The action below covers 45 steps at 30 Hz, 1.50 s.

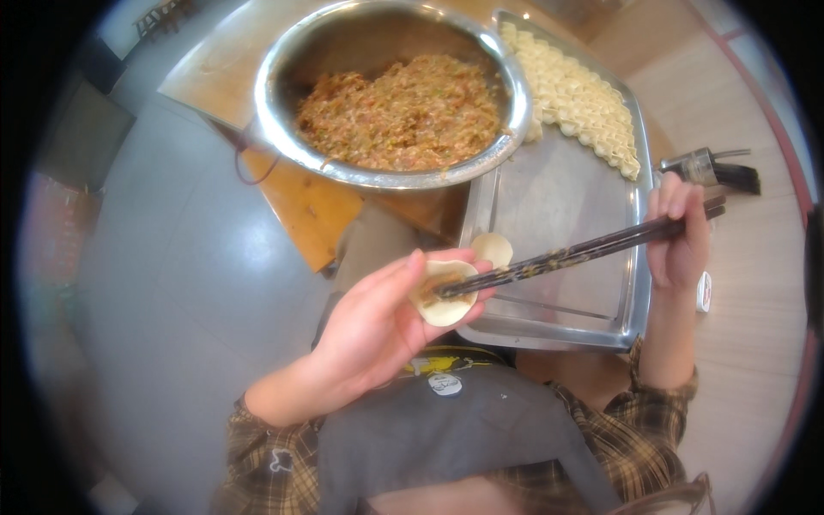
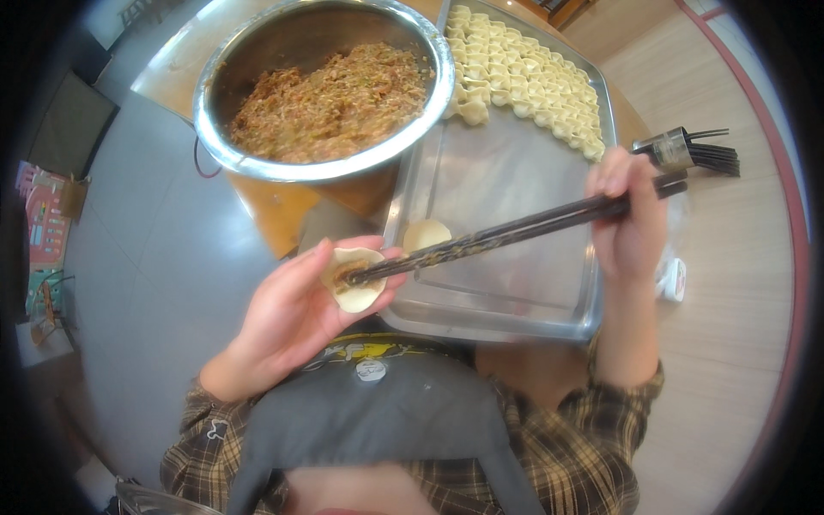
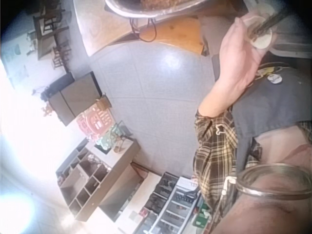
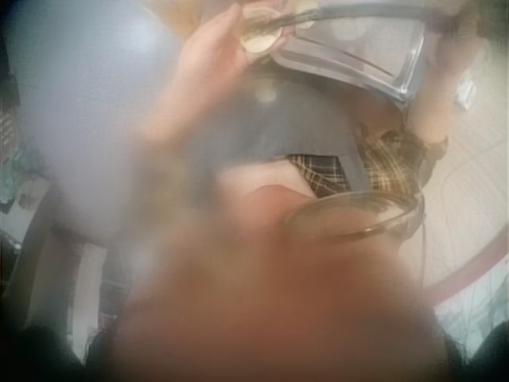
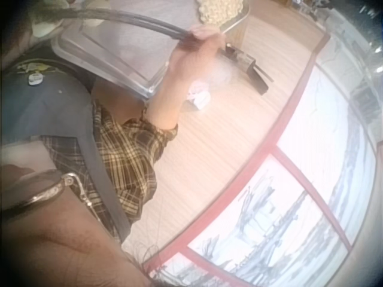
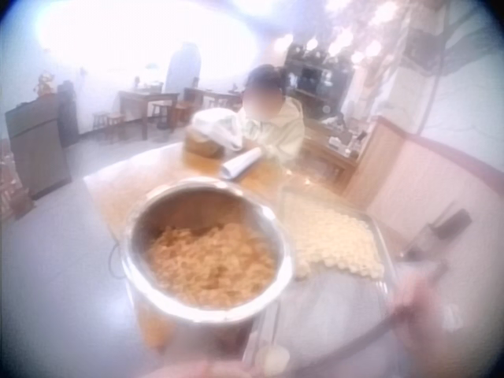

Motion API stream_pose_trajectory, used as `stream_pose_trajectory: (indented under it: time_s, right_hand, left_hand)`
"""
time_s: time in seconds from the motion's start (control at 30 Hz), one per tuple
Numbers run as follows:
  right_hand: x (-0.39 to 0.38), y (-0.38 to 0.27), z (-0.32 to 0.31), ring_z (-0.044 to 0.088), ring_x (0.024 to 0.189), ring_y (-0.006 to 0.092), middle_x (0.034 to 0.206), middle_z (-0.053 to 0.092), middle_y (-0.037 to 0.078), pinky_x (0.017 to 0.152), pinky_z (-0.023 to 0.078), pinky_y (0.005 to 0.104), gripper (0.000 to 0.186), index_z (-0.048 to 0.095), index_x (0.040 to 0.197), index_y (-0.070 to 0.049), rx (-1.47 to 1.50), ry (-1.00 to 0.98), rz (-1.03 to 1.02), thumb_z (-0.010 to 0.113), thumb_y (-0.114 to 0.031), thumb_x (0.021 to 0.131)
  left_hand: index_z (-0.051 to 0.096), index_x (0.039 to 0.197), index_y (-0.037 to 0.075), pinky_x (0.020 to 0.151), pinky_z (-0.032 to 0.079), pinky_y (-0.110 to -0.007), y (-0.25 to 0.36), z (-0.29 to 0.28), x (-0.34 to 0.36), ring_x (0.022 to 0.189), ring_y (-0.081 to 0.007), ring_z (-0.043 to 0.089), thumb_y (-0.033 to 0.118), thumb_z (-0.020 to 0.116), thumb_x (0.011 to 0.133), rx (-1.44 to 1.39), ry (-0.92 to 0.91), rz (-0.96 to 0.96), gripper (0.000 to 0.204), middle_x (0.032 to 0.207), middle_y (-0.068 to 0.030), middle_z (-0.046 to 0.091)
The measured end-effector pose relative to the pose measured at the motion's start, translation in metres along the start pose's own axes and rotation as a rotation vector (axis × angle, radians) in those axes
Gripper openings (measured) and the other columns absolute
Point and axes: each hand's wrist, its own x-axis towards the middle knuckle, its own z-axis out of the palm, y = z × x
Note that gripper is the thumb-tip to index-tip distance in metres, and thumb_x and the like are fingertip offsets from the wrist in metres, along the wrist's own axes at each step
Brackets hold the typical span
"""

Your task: The person repeatedly places filling into round dough wrappers using chopsticks, folds and seals each dumpling by hand, and places the finished dumplings on a metal tray. The process continues with multiple dumplings being assembled one at a time.

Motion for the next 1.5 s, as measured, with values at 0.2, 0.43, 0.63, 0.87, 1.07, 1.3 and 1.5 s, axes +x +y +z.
stream_pose_trajectory:
  time_s: [0.2,0.43,0.63,0.87,1.07,1.3,1.5]
  right_hand:
    - [0.006,-0.002,-0.005,0.038,0.065,0.0134,0.074,0.043,0.003,0.059,0.032,0.0249,0.039,0.049,0.075,-0.007,0.060,0.039,0.043,0.046,-0.031,0.105]
    - [0.043,-0.021,0.014,0.058,0.076,0.0153,0.083,0.058,0.007,0.070,0.051,0.0289,0.028,0.059,0.085,-0.004,0.016,0.393,-0.099,0.051,-0.024,0.103]
    - [0.074,0.026,0.078,0.064,0.082,0.0145,0.092,0.065,0.007,0.075,0.055,0.0306,0.029,0.067,0.103,0.000,-0.445,0.034,0.065,0.063,-0.028,0.097]
    - [-0.024,0.010,0.078,0.059,0.098,0.0248,0.107,0.061,0.006,0.092,0.050,0.0393,0.035,0.069,0.106,-0.009,-1.040,-0.444,-0.338,0.079,-0.013,0.073]
    - [-0.087,0.030,0.099,0.049,0.118,0.0241,0.118,0.061,-0.002,0.111,0.032,0.0589,0.030,0.076,0.092,-0.025,-1.223,-0.427,-0.730,0.085,-0.017,0.064]
    - [-0.089,0.026,0.105,0.048,0.120,0.0305,0.121,0.058,0.005,0.109,0.032,0.0566,0.029,0.075,0.091,-0.021,-0.920,-0.253,-0.401,0.087,-0.016,0.064]
    - [-0.085,0.024,0.108,0.049,0.118,0.0326,0.120,0.057,0.011,0.104,0.036,0.0488,0.024,0.072,0.085,-0.013,-0.757,-0.196,-0.306,0.086,-0.014,0.066]
  left_hand:
    - [0.043,0.134,-0.014,0.108,0.045,-0.043,-0.001,0.001,-0.003,0.122,-0.0348,0.055,0.022,0.034,0.108,0.001,0.032,-0.003,0.045,0.134,-0.0278,0.051]
    - [0.042,0.135,-0.013,0.107,0.045,-0.042,-0.004,0.000,0.003,0.124,-0.0344,0.054,0.026,0.034,0.108,0.033,0.004,-0.017,0.049,0.136,-0.0275,0.050]
    - [0.033,0.142,-0.010,0.114,0.036,-0.044,-0.014,0.006,-0.002,0.135,-0.0363,0.043,0.041,0.036,0.105,0.036,-0.090,0.001,0.064,0.146,-0.0269,0.039]
    - [0.027,0.147,-0.007,0.117,0.031,-0.044,-0.019,0.007,-0.004,0.140,-0.0357,0.036,0.050,0.038,0.102,-0.003,-0.172,0.032,0.074,0.153,-0.0262,0.031]
    - [0.028,0.149,-0.004,0.117,0.029,-0.042,-0.033,0.007,-0.002,0.142,-0.0310,0.034,0.054,0.039,0.101,0.062,-0.263,-0.009,0.075,0.154,-0.0220,0.032]
    - [0.028,0.151,0.001,0.112,0.036,-0.040,-0.046,0.004,-0.006,0.139,-0.0229,0.038,0.015,0.058,0.098,0.425,-0.360,0.062,0.062,0.151,-0.0145,0.038]
    - [0.039,0.145,0.000,0.096,0.050,-0.030,-0.049,0.018,-0.019,0.114,-0.0175,0.060,-0.004,0.056,0.095,0.834,-0.193,0.181,0.053,0.128,-0.0119,0.058]
